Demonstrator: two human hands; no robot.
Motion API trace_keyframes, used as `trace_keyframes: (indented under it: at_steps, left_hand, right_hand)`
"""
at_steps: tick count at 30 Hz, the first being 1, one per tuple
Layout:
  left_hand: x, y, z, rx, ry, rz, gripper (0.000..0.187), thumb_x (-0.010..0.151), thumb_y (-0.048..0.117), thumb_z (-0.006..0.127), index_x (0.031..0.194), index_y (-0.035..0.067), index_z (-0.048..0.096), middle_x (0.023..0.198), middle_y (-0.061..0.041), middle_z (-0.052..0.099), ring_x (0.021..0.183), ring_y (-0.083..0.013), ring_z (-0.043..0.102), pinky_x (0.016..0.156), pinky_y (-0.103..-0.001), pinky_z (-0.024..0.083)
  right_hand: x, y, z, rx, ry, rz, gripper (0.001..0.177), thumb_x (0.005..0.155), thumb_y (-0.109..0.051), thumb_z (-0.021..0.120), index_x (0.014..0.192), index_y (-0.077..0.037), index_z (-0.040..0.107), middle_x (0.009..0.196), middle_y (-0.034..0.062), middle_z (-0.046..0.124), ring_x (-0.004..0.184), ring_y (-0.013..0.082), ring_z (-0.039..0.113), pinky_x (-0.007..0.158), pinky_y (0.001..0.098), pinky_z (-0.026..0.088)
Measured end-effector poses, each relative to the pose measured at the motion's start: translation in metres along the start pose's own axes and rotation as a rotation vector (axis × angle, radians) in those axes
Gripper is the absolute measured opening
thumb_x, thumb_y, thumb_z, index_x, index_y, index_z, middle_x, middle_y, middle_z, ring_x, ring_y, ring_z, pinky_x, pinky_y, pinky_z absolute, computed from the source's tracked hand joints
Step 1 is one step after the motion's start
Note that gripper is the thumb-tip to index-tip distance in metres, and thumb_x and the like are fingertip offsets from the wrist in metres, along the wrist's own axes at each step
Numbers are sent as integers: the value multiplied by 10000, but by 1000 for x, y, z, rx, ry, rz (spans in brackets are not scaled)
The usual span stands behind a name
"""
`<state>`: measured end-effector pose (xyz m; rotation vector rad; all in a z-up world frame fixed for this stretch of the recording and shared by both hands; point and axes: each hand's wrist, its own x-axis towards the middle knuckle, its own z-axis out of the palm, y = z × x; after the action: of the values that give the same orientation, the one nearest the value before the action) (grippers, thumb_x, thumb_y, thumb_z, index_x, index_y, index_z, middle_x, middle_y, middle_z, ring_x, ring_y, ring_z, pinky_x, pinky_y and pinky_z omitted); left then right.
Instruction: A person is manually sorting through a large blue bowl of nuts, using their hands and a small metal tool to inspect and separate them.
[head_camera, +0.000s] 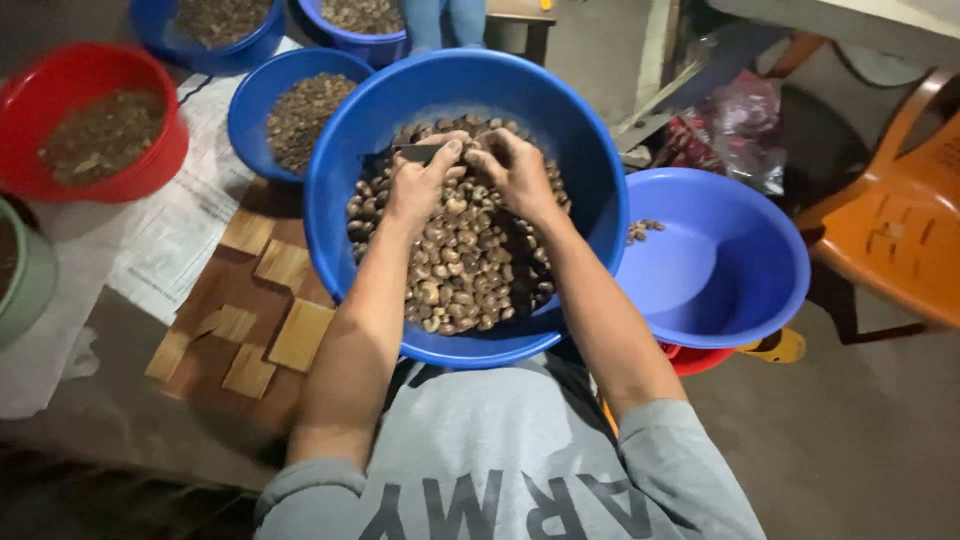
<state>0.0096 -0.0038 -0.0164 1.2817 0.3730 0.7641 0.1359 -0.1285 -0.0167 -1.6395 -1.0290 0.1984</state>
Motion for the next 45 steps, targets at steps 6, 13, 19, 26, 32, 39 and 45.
trace_keyframes:
  at_steps: [6,13,19,26,32,39,45]
  left_hand:
    - [-4,11,0,21,25,-13,277,952,227,769,1142,26,770,1137,-255,713,1106,-445,675,824,-528,653]
    - [-5,19,2,19,14,-15,263,944,228,785,1124,37,774,1073,-216,743,1045,-362,716,805,-500,658]
    - [-1,11,-1,24,23,-17,244,952,227,782,1120,49,783,1074,-228,745,1052,-381,712,789,-506,655]
    - [-5,19,0,-18,32,-57,281,947,259,784,1137,52,772,1079,-215,749,1058,-343,719,835,-489,648]
    - [-4,18,1,-20,43,-40,296,943,277,796,1143,59,778,1091,-208,744,1070,-344,707,831,-484,649]
    - [-16,36,13,1,85,-61,323,919,307,804,1139,72,780,1076,-164,764,1021,-294,743,805,-386,659]
    - [-14,30,12,100,75,-76,248,886,333,809,1074,171,809,940,-95,784,808,-204,765,667,-324,665]
  right_hand:
    - [-4,-22,-2,-124,-10,2,215,952,-301,799,1037,-124,713,718,123,708,675,272,693,645,396,537]
    - [-3,-29,-4,-103,-43,-18,255,1010,-336,746,1005,-93,669,711,141,695,664,314,672,655,410,528]
    - [-5,-42,-6,-151,-60,-14,299,998,-367,753,985,-86,654,716,142,691,676,319,676,653,418,522]
    - [-4,-44,-8,-91,-127,18,259,1044,-312,693,1037,-56,652,776,188,709,703,332,702,652,442,542]
    - [-4,-36,-4,185,-180,149,244,1075,-265,628,997,-36,656,761,157,723,692,220,716,663,356,578]
    - [2,-57,-3,352,-209,343,282,1081,-304,561,1019,-61,689,764,77,664,699,145,660,601,283,574]
    - [2,-38,6,558,-203,536,360,1061,-374,571,1169,-45,668,832,126,687,714,203,732,645,348,649]
